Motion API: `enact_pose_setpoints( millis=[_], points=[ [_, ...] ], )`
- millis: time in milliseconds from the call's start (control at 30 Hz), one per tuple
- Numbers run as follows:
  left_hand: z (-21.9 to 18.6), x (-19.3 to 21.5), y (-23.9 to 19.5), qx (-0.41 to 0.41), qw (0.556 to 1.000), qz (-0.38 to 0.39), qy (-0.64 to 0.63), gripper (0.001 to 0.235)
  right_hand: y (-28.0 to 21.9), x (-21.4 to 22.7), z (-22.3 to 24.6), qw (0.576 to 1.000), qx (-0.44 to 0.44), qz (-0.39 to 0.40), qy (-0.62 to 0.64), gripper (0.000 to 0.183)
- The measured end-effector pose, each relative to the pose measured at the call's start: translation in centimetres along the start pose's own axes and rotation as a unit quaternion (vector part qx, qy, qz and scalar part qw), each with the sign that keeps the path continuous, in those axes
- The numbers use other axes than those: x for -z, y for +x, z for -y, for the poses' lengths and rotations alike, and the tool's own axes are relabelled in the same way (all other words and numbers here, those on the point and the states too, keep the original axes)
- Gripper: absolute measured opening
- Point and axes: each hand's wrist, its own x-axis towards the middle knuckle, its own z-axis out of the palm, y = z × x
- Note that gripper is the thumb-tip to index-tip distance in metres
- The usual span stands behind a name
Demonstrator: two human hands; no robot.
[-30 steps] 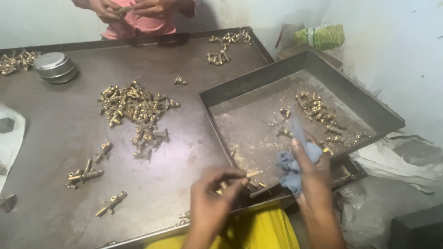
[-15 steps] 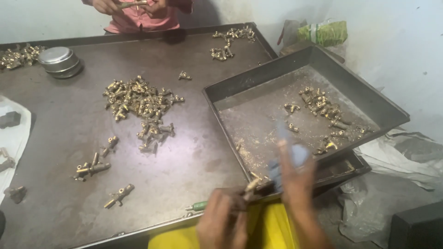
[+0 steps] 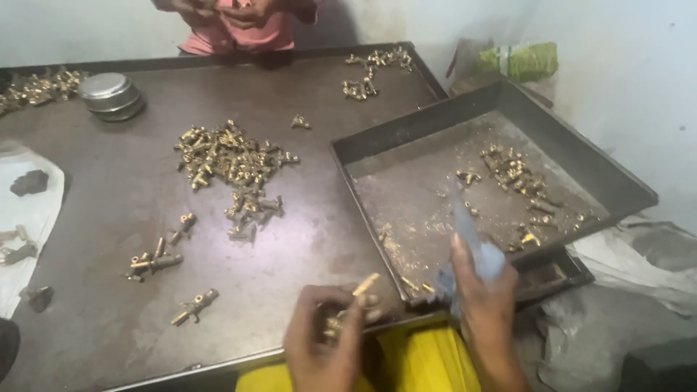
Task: Cleaning and inspecting small brass metal components at a workbench.
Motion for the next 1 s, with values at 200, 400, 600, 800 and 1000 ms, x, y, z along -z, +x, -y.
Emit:
enact_pose_setpoints(
  millis=[200,400,600,800,1000],
  points=[
    [3.9,-0.4,-0.7,0.506,0.800,-0.026,-0.322,0.017,-4.9,-4.2,6.6,0.986,-0.095,0.097,-0.091,0.023],
    [6.2,-1.0,-3.7,0.483,0.757,0.068,-0.435,0.020,-4.5,-3.8,5.7,0.961,0.091,0.215,-0.150,0.038],
    [2.3,1.2,-0.3,0.005,0.998,0.018,0.055,0.019,-3.0,-2.4,6.9,0.982,-0.002,0.071,-0.175,0.018],
    [6.2,2.5,-1.5,-0.082,0.967,0.212,0.111,0.037,-4.3,-3.3,5.6,0.987,0.000,0.076,-0.138,0.025],
    [7.2,2.4,-1.2,0.137,0.975,0.174,-0.005,0.038,-6.5,-4.3,3.2,0.991,-0.077,0.068,-0.084,0.022]
  ],
)
